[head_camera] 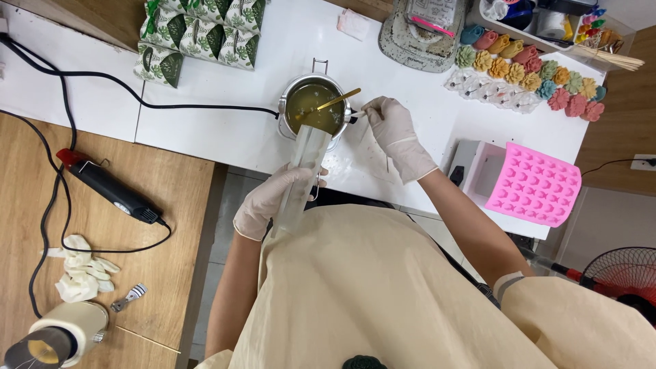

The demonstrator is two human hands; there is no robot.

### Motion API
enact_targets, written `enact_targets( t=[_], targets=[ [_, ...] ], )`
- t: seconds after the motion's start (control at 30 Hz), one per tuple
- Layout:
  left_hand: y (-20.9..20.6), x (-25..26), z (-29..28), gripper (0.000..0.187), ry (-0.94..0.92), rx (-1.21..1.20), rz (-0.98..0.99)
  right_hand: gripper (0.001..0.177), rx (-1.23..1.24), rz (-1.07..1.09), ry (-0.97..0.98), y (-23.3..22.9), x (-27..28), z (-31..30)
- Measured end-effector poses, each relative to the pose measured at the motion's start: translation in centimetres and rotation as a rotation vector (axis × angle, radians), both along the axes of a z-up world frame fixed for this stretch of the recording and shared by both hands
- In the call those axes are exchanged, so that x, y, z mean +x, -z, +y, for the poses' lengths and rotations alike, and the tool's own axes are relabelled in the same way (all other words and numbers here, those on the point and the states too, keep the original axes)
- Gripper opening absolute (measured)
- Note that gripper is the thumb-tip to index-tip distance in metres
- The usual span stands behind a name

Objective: The recorder is melting wax in a small metal pot and pouring it into a silicone mold for candle or soap making.

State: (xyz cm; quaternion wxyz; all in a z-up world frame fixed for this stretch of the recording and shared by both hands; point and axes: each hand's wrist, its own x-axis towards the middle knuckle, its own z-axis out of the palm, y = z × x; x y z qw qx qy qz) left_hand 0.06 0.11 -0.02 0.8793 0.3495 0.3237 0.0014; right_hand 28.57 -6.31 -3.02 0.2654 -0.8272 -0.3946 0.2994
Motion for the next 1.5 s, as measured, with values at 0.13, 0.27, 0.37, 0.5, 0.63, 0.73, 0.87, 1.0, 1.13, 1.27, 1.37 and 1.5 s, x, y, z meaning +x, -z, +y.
enact_targets(
  t=[0.13,0.27,0.37,0.5,0.63,0.73,0.87,1.0,1.13,1.27,1.37,1.5],
  targets=[
    [-0.2,0.2,0.0,0.052,0.013,-0.002,0.036,0.018,-0.133,0.191,0.165,-0.5,0.8,-2.1],
    [-0.4,0.0,0.1,0.051,-0.002,-0.011,0.007,0.019,-0.011,0.279,0.272,5.2,4.2,-7.3],
    [-1.1,0.1,0.3,0.051,0.012,-0.011,0.039,0.019,-0.154,0.272,0.42,9.7,6.0,-11.2],
    [-1.2,0.3,0.3,0.053,0.014,-0.033,0.075,0.02,-0.274,0.303,0.603,12.5,5.8,-12.8],
    [-2.0,0.2,0.4,0.057,0.01,0.005,0.081,0.021,-0.159,0.348,0.595,14.7,5.3,-13.1],
    [-1.5,0.0,0.3,0.06,-0.004,-0.021,0.085,0.033,-0.134,0.16,0.407,13.1,4.2,-12.7],
    [-1.7,0.0,0.3,0.063,-0.032,-0.069,0.058,0.035,-0.173,0.089,0.392,11.6,3.6,-12.4],
    [-2.5,-1.0,-0.1,0.06,-0.188,-0.126,0.142,0.034,-0.179,-0.043,0.325,9.5,3.4,-12.1],
    [-3.5,-2.9,0.0,0.059,-0.245,-0.016,0.094,0.031,-0.087,-0.068,0.252,8.2,3.7,-11.9],
    [-5.1,-5.7,-0.7,0.059,-0.41,-0.004,0.079,0.028,0.061,-0.146,0.172,5.3,3.7,-10.5],
    [-8.2,-6.6,-1.7,0.065,-0.66,0.062,0.076,0.024,0.247,-0.113,0.102,1.1,1.9,-8.3],
    [-12.4,-5.1,-1.9,0.078,-1.094,0.014,-0.039,0.024,0.451,0.137,-0.068,-5.0,-3.5,-5.6]
  ],
)
